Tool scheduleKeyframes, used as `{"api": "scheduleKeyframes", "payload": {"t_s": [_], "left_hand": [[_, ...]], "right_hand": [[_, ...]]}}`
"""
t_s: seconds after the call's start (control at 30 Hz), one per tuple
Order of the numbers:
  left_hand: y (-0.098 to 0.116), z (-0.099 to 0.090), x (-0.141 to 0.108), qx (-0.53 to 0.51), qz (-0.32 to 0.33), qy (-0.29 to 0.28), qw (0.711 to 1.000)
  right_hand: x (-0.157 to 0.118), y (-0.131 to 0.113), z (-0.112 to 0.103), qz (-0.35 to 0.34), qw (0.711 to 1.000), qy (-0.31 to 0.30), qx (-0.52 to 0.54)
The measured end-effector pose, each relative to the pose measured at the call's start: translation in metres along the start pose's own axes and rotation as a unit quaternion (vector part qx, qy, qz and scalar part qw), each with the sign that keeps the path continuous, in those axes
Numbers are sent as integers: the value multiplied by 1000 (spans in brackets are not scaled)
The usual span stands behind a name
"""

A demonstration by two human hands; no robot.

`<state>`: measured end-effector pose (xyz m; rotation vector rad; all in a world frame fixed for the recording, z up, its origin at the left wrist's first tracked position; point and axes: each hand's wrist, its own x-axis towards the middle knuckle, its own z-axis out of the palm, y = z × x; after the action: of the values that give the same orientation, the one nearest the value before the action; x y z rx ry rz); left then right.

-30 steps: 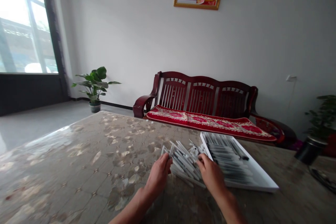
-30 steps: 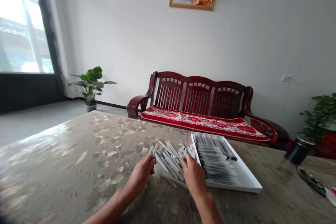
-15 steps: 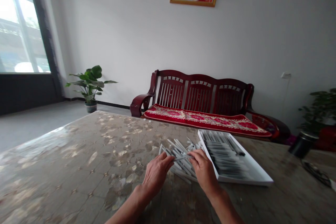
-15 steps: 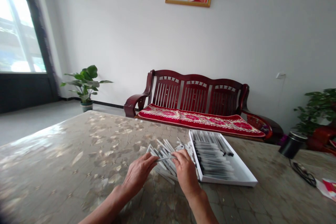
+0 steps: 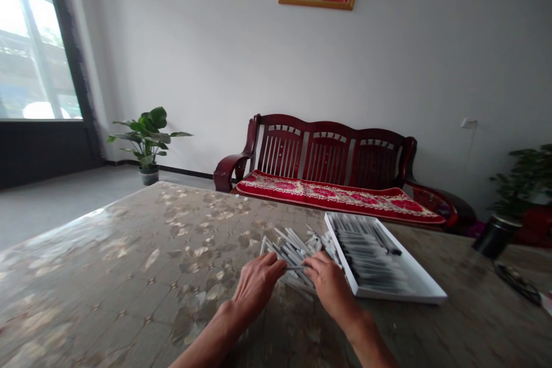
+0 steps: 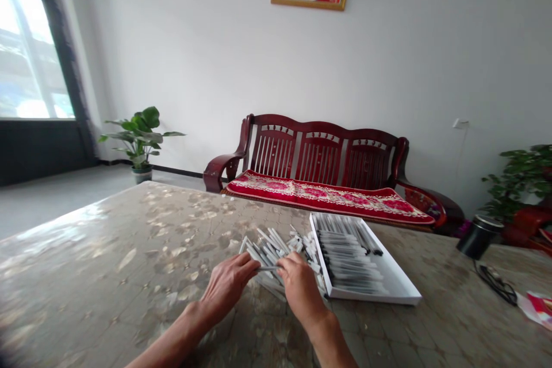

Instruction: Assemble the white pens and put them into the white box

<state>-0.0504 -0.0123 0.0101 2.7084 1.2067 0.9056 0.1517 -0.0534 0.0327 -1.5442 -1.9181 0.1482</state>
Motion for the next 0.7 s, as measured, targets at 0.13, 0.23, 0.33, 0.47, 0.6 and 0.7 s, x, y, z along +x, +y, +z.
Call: {"api": "scheduleKeyframes", "payload": {"t_s": [0.13,0.23,0.33,0.47,0.6,0.7], "left_hand": [[4,-2,1,17,16,-28,999],[3,-1,2,0,2,-36,999],[1,3,1,-35,-17,-34,999],[-5,5,0,-54,-32,2,998],[-17,8,-1,-46,-120,127,984],[-25,13,-2,-34,-179,156,971]], "right_hand": [[1,-5,-11,51,996,-70,10],[0,-12,-17,43,995,-90,-16],[1,-17,-20,18,995,-92,-30],[14,-3,-30,1,996,-60,-59],[31,49,-67,69,994,0,-87],[31,98,-101,110,986,15,-124]]}}
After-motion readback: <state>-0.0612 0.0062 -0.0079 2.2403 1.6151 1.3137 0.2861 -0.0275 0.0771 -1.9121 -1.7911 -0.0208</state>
